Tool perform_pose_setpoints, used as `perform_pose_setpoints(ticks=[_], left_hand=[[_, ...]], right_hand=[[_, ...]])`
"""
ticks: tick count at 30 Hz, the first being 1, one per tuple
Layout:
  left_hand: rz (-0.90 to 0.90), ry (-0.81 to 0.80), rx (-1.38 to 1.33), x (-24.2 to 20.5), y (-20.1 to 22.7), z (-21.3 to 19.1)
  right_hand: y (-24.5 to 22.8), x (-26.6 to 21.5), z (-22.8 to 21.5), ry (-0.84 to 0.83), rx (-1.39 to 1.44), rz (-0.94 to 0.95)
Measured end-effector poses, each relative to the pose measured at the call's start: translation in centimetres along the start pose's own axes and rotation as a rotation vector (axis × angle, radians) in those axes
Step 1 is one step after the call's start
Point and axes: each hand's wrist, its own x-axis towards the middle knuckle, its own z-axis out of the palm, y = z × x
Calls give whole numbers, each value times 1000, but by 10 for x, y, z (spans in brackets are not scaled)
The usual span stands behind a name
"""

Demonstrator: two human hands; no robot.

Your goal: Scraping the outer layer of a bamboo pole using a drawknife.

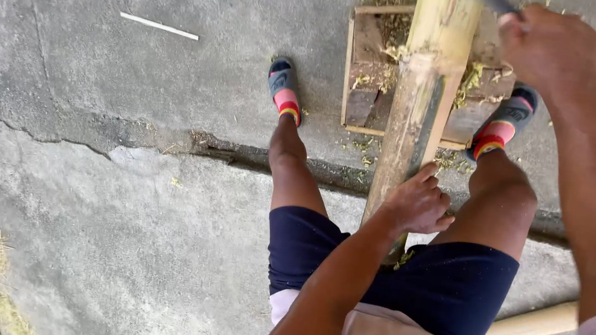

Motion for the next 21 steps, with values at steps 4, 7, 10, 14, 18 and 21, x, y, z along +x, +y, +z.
perform_pose_setpoints(ticks=[4, 7, 10, 14, 18, 21], left_hand=[[-19, 18, -29, 8, -9, 6], [3, 56, -106, 4, 0, 10], [4, -76, -30, -2, 2, -11], [3, 22, -30, 6, -9, -5], [15, 26, -15, 2, 0, -1], [14, -25, -22, -3, 2, -9]], right_hand=[[16, -9, 44, 33, -44, -63], [12, -27, 15, -263, -141, -7], [42, -27, 44, 23, 0, 58], [21, -42, 29, -90, -148, -121], [52, -49, 45, 176, 10, 41], [7, -81, 23, -143, -98, -36]])
